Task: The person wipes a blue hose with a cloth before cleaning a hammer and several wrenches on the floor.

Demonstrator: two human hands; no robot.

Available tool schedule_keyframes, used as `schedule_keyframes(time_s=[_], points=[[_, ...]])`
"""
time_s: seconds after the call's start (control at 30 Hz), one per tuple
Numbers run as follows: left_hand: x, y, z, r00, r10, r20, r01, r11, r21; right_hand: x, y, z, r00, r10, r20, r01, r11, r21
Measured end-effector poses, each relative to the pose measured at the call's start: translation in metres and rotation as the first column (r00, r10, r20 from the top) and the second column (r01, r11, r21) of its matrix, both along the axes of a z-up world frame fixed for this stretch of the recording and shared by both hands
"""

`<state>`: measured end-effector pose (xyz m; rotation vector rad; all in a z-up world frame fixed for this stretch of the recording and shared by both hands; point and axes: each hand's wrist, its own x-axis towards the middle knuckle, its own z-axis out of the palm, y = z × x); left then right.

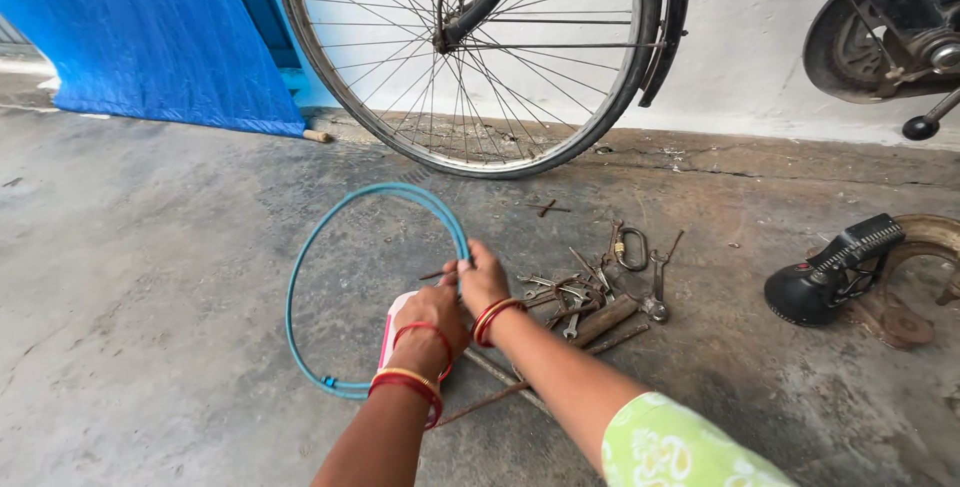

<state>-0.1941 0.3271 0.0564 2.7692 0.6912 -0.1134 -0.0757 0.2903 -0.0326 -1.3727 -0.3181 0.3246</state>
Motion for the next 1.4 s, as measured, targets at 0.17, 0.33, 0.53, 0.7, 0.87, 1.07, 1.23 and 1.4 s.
schedule_keyframes(time_s=[0.17, 0.33, 0.53, 0.7, 0.87, 1.07, 1.23, 1.4], points=[[0.000, 0.026, -0.041, 0.999, 0.007, -0.047, -0.006, 1.000, 0.017, 0.006, 0.000, -0.062, 0.986, 0.140, 0.094, -0.113, 0.962, -0.246], [0.008, 0.023, -0.061, 0.994, 0.016, -0.112, -0.010, 0.999, 0.051, 0.001, -0.029, -0.054, 0.976, 0.216, -0.024, -0.202, 0.861, -0.467], [0.025, 0.006, -0.066, 0.989, -0.023, -0.145, 0.030, 0.999, 0.045, 0.033, -0.057, -0.074, 0.977, 0.210, 0.022, -0.157, 0.792, -0.590], [0.051, -0.004, -0.073, 0.997, -0.044, -0.056, 0.046, 0.998, 0.030, 0.064, -0.072, -0.090, 0.921, 0.248, 0.301, 0.016, 0.748, -0.664], [0.055, -0.019, -0.062, 0.998, -0.060, 0.002, 0.060, 0.998, -0.010, 0.057, -0.090, -0.061, 0.912, 0.272, 0.306, 0.045, 0.677, -0.735], [0.072, -0.039, -0.058, 0.992, -0.124, 0.015, 0.124, 0.992, 0.001, 0.046, -0.126, -0.026, 0.859, 0.391, 0.331, 0.102, 0.503, -0.859], [0.088, -0.073, -0.041, 0.985, -0.174, 0.004, 0.174, 0.985, 0.021, 0.040, -0.165, 0.004, 0.842, 0.445, 0.305, 0.125, 0.388, -0.913], [0.116, -0.096, -0.057, 0.976, -0.217, 0.035, 0.216, 0.976, 0.037, 0.038, -0.203, 0.027, 0.826, 0.493, 0.274, 0.138, 0.295, -0.945]])
